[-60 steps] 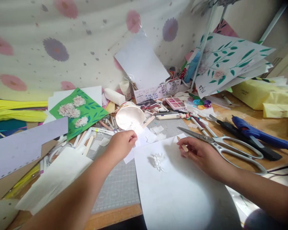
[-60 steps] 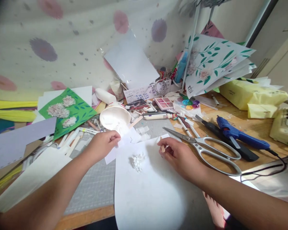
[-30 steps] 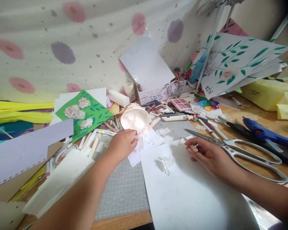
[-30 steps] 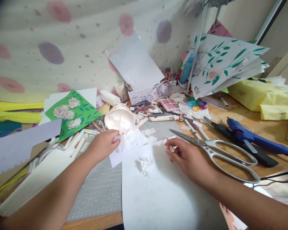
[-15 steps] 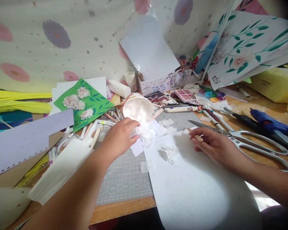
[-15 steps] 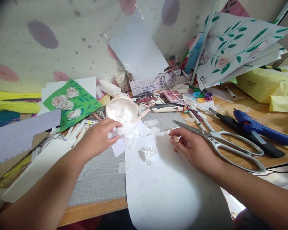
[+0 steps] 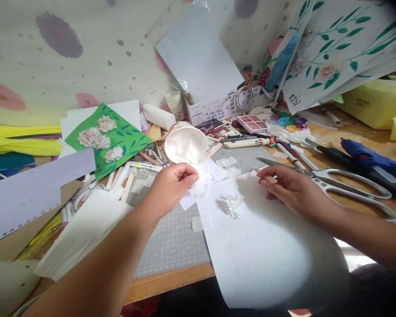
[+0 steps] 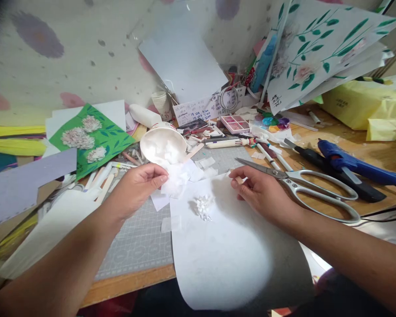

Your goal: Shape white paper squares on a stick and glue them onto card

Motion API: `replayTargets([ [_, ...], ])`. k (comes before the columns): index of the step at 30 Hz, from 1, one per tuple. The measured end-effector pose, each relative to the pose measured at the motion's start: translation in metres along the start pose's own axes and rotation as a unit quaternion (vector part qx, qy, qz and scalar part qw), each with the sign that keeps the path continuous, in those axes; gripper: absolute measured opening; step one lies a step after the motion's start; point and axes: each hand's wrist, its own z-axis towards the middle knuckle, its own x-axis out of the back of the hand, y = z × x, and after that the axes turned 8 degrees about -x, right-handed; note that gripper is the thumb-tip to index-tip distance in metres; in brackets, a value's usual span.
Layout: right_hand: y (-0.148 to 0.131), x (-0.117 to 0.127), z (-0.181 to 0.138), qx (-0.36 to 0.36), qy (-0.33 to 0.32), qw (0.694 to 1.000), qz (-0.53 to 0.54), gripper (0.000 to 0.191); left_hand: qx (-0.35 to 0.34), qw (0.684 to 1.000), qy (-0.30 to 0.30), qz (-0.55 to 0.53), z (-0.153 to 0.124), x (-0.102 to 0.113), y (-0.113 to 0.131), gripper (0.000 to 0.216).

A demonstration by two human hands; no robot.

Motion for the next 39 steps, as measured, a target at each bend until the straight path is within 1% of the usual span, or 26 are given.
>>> replayTargets([
  [3,-0.004,0.001,-0.002,-0.005,-0.003,1.0,-0.001,0.034,0.035,0.997,-0.031,-0.063,-0.002,-0.003,0.004,0.013],
  [6,-0.005,0.003,-0.004,-0.008,-0.003,1.0,-0.008,0.033,0.06,0.991,-0.071,-0.1,-0.005,-0.006,0.01,0.012],
  [9,-0.004,0.003,-0.005,-0.006,0.001,1.0,-0.013,0.031,0.083,0.984,-0.121,-0.1,-0.006,-0.008,0.01,0.008],
  [11,-0.004,0.003,-0.005,-0.004,0.002,1.0,-0.014,0.03,0.087,0.983,-0.14,-0.077,-0.006,-0.009,0.007,0.005],
  [17,-0.002,0.004,-0.004,0.005,-0.001,1.0,-0.011,0.029,0.063,0.989,-0.127,0.033,-0.002,-0.01,-0.002,0.002],
  [22,-0.002,0.003,-0.002,0.012,-0.002,1.0,-0.012,0.028,0.033,0.987,-0.138,0.077,-0.004,-0.009,-0.002,0.005],
  [28,-0.003,0.002,-0.001,0.017,-0.003,1.0,-0.005,0.028,-0.022,0.978,-0.165,0.125,-0.006,-0.01,-0.001,0.022],
  [32,-0.004,0.002,-0.002,0.017,-0.003,1.0,-0.003,0.026,-0.053,0.968,-0.183,0.162,-0.006,-0.011,0.001,0.019],
  [35,-0.005,0.002,-0.003,0.015,0.001,1.0,-0.004,0.025,-0.071,0.962,-0.189,0.185,-0.006,-0.011,0.003,0.009],
  [36,-0.005,0.002,-0.002,0.014,0.003,1.0,-0.005,0.025,-0.073,0.961,-0.189,0.191,-0.007,-0.011,0.004,0.007],
  [39,-0.005,0.002,-0.002,0.014,0.007,1.0,-0.012,0.024,-0.061,0.961,-0.174,0.204,-0.008,-0.01,0.006,0.012],
])
